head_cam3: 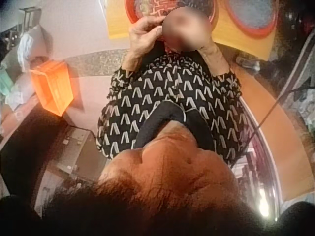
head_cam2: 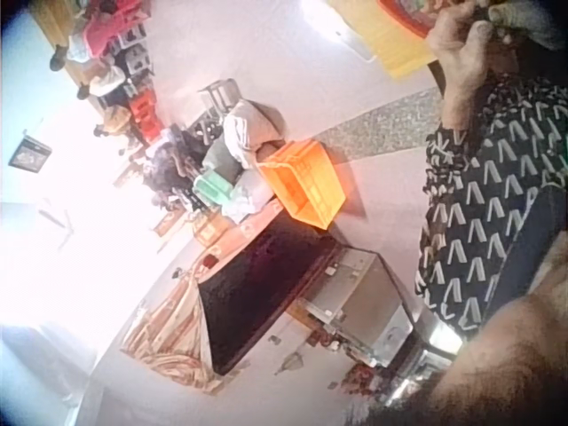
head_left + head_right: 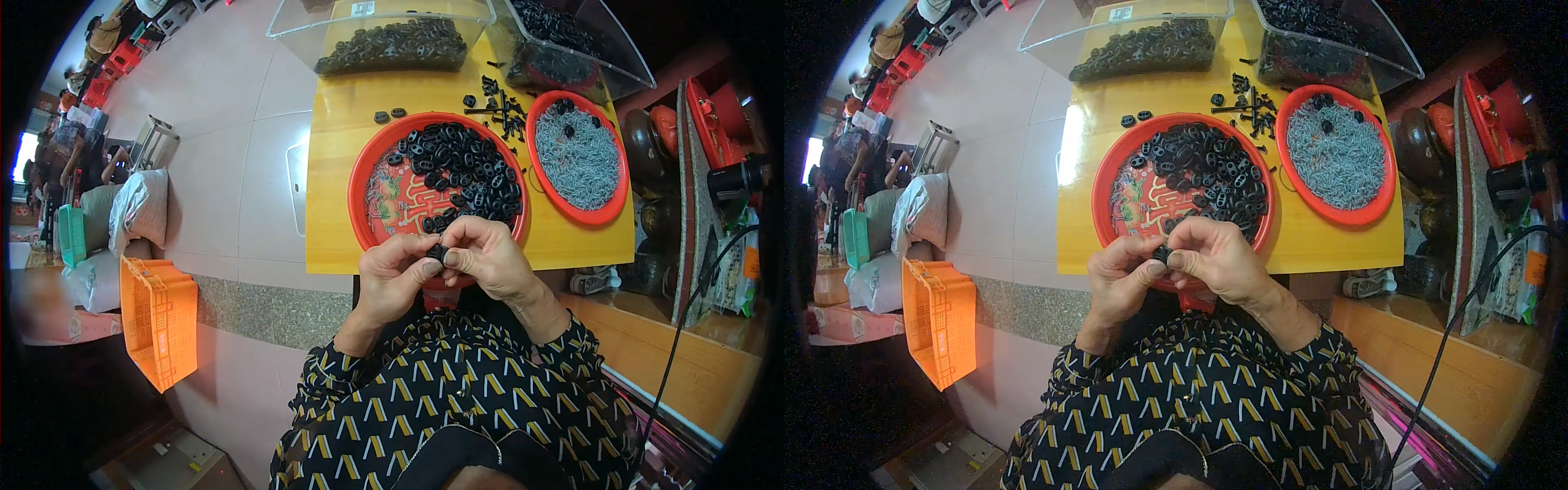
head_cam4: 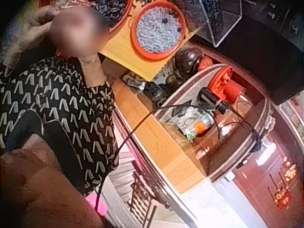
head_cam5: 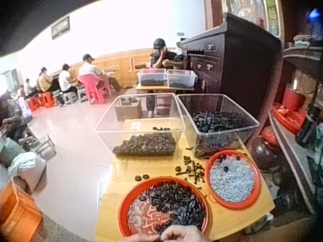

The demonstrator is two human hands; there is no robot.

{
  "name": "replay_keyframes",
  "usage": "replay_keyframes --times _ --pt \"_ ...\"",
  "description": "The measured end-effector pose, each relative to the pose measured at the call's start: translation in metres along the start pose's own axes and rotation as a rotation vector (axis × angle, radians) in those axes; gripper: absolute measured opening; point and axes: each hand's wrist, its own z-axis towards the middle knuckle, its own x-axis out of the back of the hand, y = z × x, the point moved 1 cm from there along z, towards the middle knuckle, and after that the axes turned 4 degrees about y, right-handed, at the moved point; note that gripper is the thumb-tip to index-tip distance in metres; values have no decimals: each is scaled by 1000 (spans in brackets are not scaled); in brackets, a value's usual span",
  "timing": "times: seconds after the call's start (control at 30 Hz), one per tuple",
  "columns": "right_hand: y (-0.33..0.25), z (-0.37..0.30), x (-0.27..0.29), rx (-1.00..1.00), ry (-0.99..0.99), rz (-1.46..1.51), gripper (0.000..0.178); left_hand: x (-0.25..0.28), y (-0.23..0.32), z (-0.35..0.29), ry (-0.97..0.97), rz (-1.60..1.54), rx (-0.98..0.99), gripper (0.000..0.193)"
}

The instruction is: The person sits at a table and assembles small black plastic components by hand. They pick up a black ring and a black screw-like piece, fit them together, and place the assembled unit into a red tray. This repetitive assembly process continues throughout the video.

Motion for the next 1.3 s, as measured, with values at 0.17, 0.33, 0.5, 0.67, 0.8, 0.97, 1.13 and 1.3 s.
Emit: replay_keyframes --times 0.17,0.33,0.5,0.67,0.8,0.97,1.13,1.3 --pt "-3 0 1 -20 -20 3 13 0 3 1 -13 183 -80 23" --pt "-5 4 2 -33 -39 6 11 -2 5 1 14 255 -133 24" --pt "-3 10 2 -6 -35 -13 11 -4 -2 2 34 231 -184 21" --pt "3 13 6 -17 -50 1 11 -5 5 4 -25 292 -219 23" --pt "-7 13 0 -61 -42 99 11 0 -5 5 -4 -183 -27 27" --pt "-10 9 5 -49 -20 4 17 9 -15 2 14 -136 -61 30" --pt "-11 3 -3 -11 82 -159 13 2 -11 -1 -1 -3 -49 32" --pt "-24 8 -5 -116 100 -283 8 4 -6 -2 -25 123 -86 38"
